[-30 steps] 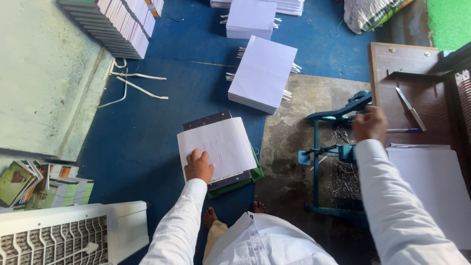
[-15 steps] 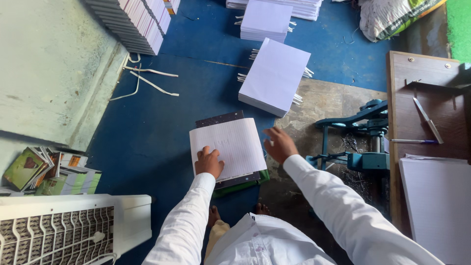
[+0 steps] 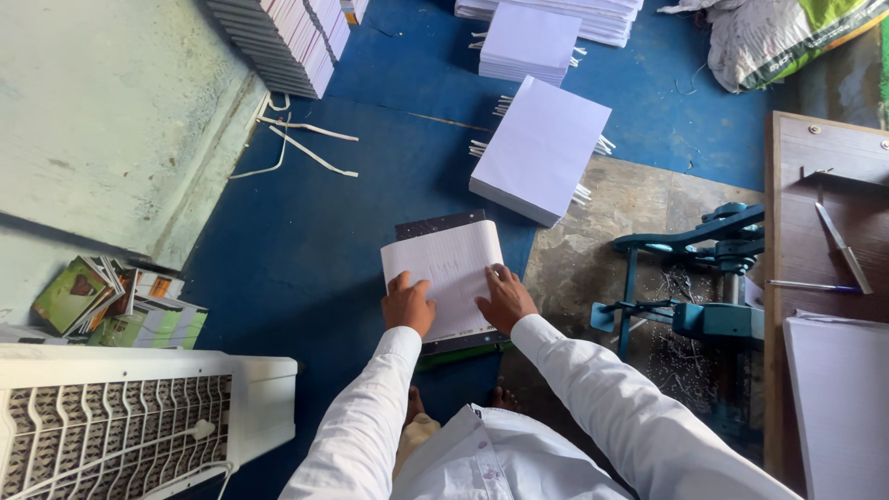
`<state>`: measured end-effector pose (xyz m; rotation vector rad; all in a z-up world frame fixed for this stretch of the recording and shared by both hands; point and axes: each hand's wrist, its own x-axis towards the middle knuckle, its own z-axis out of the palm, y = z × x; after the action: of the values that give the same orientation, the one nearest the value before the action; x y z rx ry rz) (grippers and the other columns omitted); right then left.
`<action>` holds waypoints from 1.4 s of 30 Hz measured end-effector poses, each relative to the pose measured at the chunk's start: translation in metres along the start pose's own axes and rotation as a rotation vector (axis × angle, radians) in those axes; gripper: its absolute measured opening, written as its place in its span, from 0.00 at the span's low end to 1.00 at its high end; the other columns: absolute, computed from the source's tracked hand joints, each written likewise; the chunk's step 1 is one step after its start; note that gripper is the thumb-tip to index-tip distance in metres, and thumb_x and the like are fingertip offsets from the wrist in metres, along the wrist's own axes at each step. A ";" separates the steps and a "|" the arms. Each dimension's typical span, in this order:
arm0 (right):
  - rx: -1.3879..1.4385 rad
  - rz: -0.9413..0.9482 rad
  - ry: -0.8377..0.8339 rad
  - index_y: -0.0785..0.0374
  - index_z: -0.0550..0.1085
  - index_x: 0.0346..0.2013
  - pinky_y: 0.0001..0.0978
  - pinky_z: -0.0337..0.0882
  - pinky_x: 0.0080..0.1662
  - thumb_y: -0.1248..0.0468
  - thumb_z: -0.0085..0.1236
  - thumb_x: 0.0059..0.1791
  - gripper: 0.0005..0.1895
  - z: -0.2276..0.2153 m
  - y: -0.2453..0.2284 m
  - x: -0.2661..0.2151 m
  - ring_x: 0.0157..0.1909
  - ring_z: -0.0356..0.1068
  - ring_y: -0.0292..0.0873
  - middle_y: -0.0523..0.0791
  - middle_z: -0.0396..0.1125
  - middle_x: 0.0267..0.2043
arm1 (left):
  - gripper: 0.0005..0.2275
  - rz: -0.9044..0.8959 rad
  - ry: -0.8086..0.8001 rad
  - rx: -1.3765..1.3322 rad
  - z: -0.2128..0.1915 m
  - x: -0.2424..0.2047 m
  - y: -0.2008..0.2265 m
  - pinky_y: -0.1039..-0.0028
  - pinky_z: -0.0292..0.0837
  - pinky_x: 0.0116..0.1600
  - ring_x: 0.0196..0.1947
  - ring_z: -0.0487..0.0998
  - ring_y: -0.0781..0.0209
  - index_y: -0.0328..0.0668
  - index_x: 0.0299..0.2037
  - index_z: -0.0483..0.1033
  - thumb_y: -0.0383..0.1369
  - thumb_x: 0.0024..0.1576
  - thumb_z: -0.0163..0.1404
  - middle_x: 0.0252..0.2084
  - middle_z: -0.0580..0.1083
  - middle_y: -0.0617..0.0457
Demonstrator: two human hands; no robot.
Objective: The person stacks printed covers and paper sheets, places them on a green stool, writes on the top sheet with a pen, and ties the stack with a white string to form a notebook.
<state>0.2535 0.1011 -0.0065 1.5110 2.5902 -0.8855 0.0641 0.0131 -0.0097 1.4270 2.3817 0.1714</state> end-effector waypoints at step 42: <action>0.457 0.418 0.062 0.76 0.58 0.60 0.45 0.76 0.53 0.51 0.58 0.51 0.36 0.061 0.016 0.025 0.52 0.75 0.59 0.63 0.67 0.57 | 0.29 -0.398 0.103 -0.825 0.116 0.069 -0.033 0.57 0.68 0.62 0.59 0.72 0.33 0.27 0.59 0.60 0.42 0.56 0.55 0.60 0.68 0.30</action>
<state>0.2368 0.0981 -0.0724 2.1048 2.0572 -1.4445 0.0497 0.0482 -0.1435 0.5655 2.1861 0.9945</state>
